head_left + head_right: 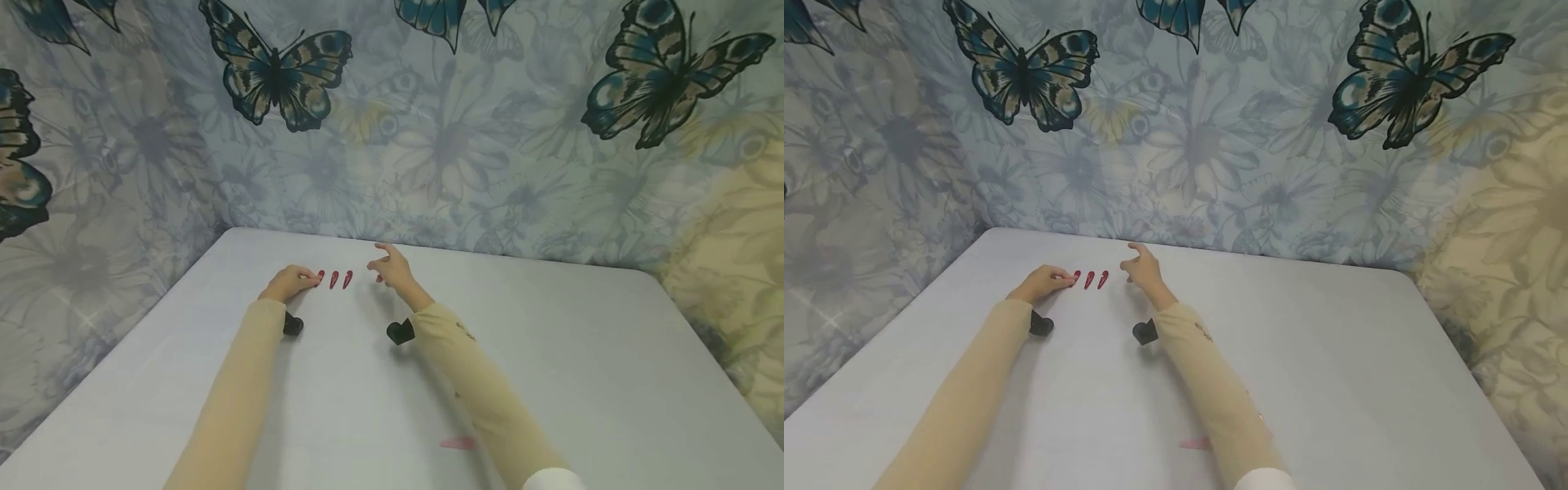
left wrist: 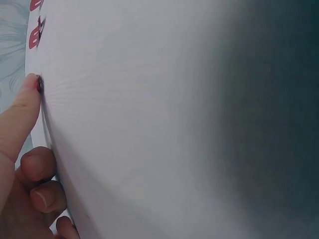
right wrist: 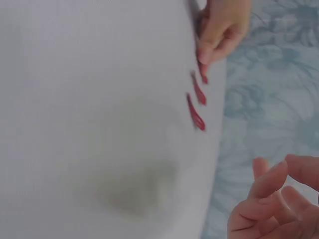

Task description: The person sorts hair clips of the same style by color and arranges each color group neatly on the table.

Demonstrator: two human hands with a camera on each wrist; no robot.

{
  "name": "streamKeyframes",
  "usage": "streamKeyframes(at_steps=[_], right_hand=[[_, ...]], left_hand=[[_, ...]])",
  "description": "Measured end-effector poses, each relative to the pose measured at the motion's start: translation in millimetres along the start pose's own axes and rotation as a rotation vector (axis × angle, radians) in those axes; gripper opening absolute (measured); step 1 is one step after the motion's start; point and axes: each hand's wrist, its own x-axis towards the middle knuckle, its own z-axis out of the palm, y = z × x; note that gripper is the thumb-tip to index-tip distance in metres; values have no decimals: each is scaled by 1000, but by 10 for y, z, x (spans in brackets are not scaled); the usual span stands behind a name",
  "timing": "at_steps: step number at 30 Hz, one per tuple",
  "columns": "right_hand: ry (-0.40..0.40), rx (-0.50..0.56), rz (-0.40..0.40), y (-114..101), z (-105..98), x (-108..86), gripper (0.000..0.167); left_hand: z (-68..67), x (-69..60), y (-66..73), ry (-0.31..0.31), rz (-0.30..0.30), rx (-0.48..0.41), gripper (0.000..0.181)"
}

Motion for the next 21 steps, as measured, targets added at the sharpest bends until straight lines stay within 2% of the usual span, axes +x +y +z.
streamKeyframes(at_steps=[5,8,12,16,21], right_hand=[[-17,24,-26,-198,-306,-184,51],[-34,35,-91,-343,-391,-293,50],[-49,-15,-190,-464,-467,-515,47],[-52,-85,-256,-414,-600,-805,41],[-38,-83,-251,-180,-833,-1165,40]], left_hand=[[-20,-10,7,-12,-11,-35,28],[-74,-45,12,-9,-34,-46,28],[-122,-69,0,-16,-26,-45,27],[-111,-73,20,-37,-20,-46,28],[-66,-41,65,-63,-13,-50,27]])
